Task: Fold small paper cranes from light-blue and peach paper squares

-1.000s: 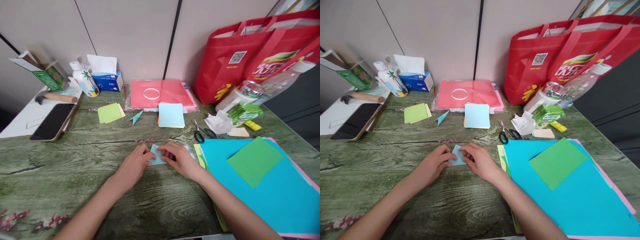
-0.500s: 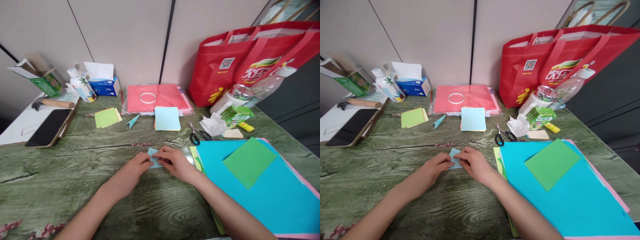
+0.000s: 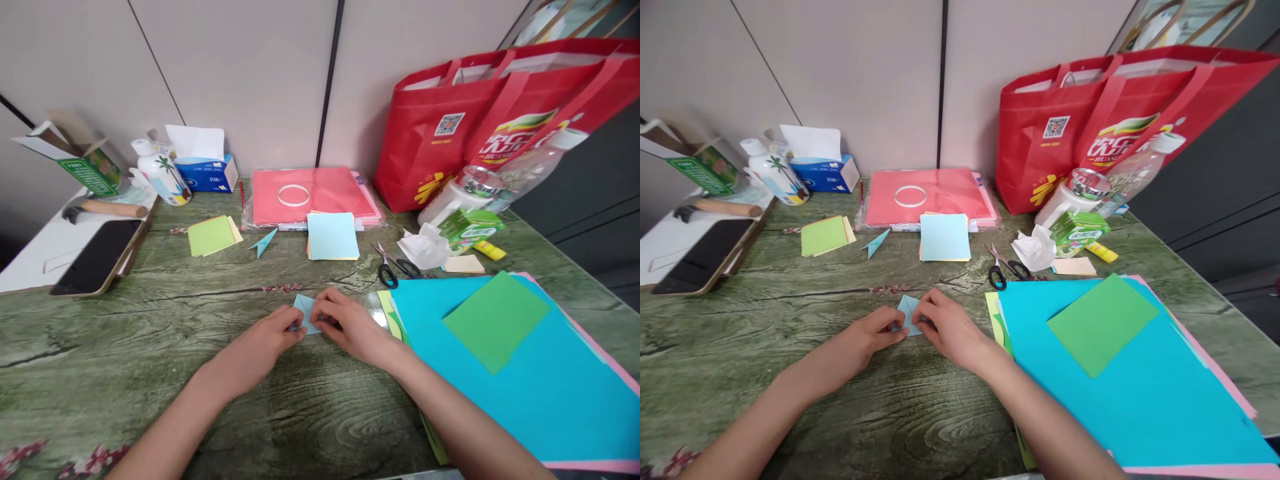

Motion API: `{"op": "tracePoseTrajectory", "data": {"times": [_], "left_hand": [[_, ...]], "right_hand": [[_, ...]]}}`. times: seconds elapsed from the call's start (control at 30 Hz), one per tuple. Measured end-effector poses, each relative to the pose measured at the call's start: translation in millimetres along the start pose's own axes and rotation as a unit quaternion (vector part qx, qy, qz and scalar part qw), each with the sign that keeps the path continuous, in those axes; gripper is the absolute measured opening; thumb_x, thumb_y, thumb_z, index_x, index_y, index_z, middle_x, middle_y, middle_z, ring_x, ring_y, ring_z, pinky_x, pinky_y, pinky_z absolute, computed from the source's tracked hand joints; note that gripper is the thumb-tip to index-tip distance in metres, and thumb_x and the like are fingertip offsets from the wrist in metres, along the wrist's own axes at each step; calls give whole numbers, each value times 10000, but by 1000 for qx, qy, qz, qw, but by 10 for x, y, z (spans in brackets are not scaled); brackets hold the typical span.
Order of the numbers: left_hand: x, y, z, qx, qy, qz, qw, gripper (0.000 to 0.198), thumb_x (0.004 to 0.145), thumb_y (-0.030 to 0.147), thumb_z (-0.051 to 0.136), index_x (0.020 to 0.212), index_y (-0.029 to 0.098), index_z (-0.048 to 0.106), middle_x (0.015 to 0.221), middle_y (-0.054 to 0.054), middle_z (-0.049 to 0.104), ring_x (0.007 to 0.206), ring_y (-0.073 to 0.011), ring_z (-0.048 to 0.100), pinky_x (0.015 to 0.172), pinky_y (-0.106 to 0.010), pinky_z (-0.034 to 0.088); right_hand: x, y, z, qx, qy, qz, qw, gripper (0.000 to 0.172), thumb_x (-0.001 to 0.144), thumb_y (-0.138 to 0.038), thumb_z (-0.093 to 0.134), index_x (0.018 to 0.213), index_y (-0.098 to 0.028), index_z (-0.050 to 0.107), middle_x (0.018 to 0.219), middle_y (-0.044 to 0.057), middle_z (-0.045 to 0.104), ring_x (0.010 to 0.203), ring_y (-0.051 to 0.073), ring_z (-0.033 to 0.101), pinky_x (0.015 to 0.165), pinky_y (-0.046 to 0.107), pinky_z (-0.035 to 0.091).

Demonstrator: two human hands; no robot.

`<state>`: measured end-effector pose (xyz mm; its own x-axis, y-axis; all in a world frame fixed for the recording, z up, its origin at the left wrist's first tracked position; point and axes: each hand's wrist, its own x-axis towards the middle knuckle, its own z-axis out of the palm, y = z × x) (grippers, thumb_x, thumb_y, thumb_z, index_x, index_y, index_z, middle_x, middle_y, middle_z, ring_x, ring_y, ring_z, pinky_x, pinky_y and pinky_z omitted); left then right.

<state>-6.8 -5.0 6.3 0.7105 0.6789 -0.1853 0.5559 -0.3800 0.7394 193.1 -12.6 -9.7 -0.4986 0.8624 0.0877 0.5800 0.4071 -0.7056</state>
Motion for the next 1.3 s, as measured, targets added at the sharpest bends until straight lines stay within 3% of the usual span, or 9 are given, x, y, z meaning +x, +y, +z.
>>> {"op": "tracePoseTrajectory", "data": {"times": [0.13,0.4,0.7,0.9,1.03,1.13,1.23,1.3], "left_hand": [[-17,8,-14,30,2,43,999,246,931,216,330,938,187,574,983,-31,527,934,-157,464,837,-289,358],[-44,-36,-6,92,2,64,994,256,921,181,352,954,196,605,976,-30,517,940,-163,445,815,-289,369],[-39,15,-1,63,25,42,997,239,922,235,359,897,182,591,944,-33,539,907,-163,476,842,-293,375],[-68,68,21,102,31,40,993,221,920,200,337,917,187,558,948,-44,544,926,-183,480,855,-327,379],[-92,92,29,154,24,46,987,226,901,144,334,962,195,546,978,-46,547,963,-189,479,865,-327,378],[-96,103,43,188,24,47,981,254,886,110,336,1005,197,543,995,-47,546,979,-190,478,882,-328,375],[-92,100,57,238,14,59,969,287,881,86,332,1045,187,545,1018,-58,540,983,-201,474,887,-342,379],[-87,86,59,276,5,73,958,295,884,91,335,1072,174,546,1009,-70,535,974,-213,468,873,-352,390]], "right_hand": [[-8,-58,58,-55,11,-3,998,97,806,-109,527,865,-176,568,952,69,520,900,188,505,786,329,444],[17,-143,224,-140,61,23,988,80,687,-73,564,710,-144,591,1009,131,491,978,261,463,790,389,472],[-44,-194,78,-219,31,81,972,87,674,-82,572,670,-146,632,1011,150,503,932,285,485,674,384,490],[-71,-172,-52,-245,7,77,966,76,644,-101,620,610,-169,625,940,129,527,884,276,489,642,362,467],[-103,-60,-100,-193,7,97,976,97,657,-84,593,610,-169,597,856,80,528,804,216,519,635,318,443],[-95,15,-98,-124,57,108,985,98,701,-81,559,662,-168,580,789,38,503,709,159,520,629,287,431],[-67,35,-58,-26,108,49,993,84,764,-98,534,760,-173,569,866,33,491,624,104,491,589,243,426],[-50,30,-19,24,85,2,996,99,786,-92,526,821,-178,561,927,38,498,611,86,487,581,223,426]]}}
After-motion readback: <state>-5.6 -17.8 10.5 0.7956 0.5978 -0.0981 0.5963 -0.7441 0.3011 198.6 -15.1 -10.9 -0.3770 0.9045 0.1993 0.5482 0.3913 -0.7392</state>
